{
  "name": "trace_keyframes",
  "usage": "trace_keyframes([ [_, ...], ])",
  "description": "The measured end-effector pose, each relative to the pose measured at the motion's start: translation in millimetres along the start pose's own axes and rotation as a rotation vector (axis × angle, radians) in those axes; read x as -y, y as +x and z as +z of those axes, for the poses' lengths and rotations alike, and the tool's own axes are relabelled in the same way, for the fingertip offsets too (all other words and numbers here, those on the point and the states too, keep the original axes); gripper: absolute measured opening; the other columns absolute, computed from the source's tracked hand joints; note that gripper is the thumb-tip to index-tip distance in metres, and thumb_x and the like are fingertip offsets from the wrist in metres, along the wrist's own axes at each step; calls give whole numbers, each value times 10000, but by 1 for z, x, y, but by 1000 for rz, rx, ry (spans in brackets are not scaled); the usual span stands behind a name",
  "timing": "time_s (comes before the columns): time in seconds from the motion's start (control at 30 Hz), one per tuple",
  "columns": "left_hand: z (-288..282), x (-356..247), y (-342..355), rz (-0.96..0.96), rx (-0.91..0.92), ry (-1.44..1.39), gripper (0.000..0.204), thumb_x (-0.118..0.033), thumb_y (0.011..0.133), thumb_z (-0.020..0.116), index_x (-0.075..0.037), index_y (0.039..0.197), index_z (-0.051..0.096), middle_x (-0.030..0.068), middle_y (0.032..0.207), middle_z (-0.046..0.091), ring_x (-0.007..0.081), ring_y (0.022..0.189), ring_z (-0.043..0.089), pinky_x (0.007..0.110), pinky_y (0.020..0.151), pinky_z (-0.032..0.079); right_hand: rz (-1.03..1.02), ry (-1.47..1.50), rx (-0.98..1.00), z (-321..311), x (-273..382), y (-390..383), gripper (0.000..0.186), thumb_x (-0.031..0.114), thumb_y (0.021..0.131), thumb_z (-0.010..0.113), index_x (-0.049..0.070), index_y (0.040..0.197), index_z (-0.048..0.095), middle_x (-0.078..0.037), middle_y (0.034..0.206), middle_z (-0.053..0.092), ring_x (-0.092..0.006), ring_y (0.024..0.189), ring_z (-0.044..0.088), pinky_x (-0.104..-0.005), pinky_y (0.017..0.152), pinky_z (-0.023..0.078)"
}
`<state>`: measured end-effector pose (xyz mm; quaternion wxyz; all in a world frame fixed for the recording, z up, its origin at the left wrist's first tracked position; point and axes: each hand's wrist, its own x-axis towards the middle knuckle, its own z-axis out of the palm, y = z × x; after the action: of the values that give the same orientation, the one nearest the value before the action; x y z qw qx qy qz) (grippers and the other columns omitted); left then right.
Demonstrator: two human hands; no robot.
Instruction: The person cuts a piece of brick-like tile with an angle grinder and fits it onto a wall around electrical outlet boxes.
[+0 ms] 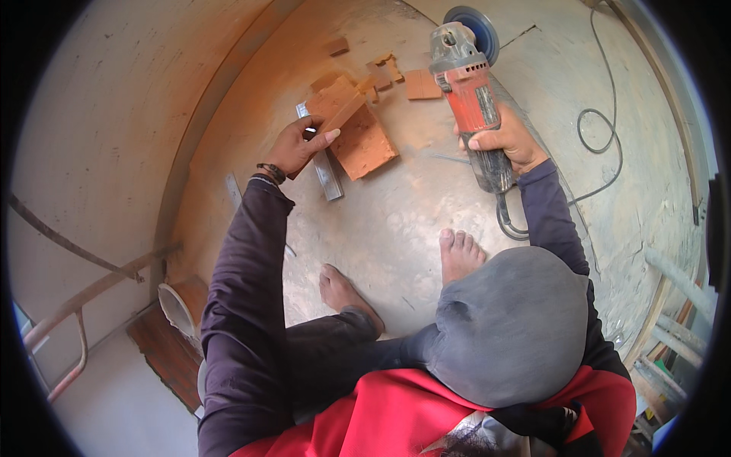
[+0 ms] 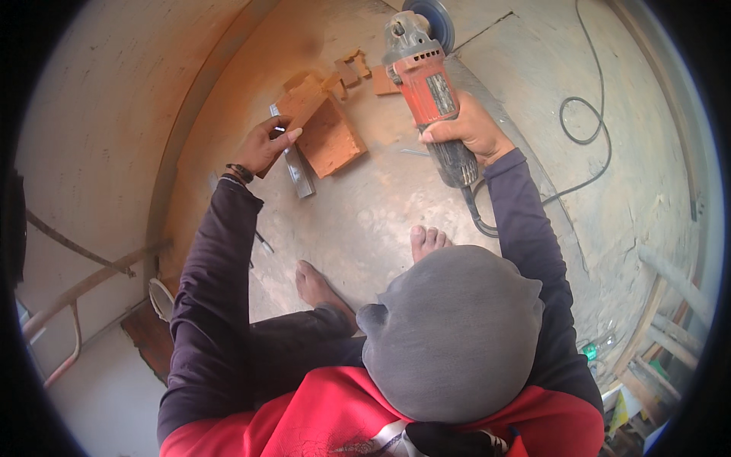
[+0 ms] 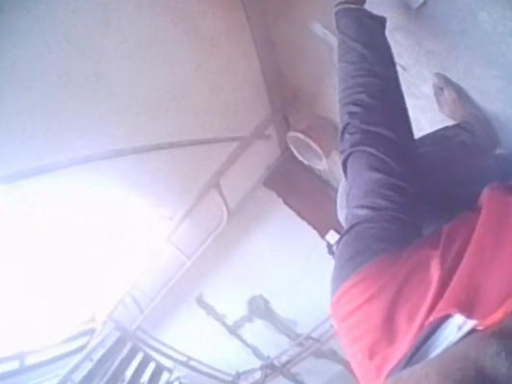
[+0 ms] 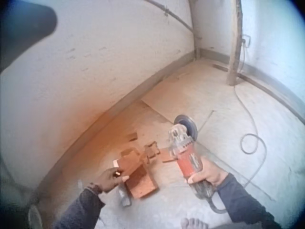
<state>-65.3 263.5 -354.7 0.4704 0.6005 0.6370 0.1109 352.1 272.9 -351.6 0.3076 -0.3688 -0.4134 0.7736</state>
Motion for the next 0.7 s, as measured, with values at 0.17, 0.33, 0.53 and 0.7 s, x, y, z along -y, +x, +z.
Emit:
trace_keyframes([
  [0.17,-15,23,-17,-138,174,-324,617,-505,883,764,-24,1230,590,47,1036,658,118,927,643,278,835,514,90,300,306,20,-10,5,652,65,691,785,-6,1285,524,-144,1055,669,-234,892,703,-400,794,601],
  [0.33,-8,42,-11,-141,159,-293,620,-539,879,751,-35,1206,598,39,1020,661,115,920,638,277,831,514,178,506,476,43,-29,14,687,141,690,784,-17,1299,510,-150,1055,652,-247,879,693,-402,784,602],
  [0.53,-7,29,-12,-200,126,-213,735,-597,795,796,-23,1217,614,78,1062,679,143,983,634,276,908,495,294,602,511,51,-50,23,747,144,661,783,-45,1316,478,-158,1038,631,-261,852,691,-374,752,599],
  [0.7,-12,22,-10,-201,128,-142,771,-593,794,795,-11,1254,584,106,1080,687,170,995,647,294,917,502,311,679,600,49,-57,27,710,184,709,792,-36,1312,487,-163,1060,632,-252,891,689,-380,782,612],
])
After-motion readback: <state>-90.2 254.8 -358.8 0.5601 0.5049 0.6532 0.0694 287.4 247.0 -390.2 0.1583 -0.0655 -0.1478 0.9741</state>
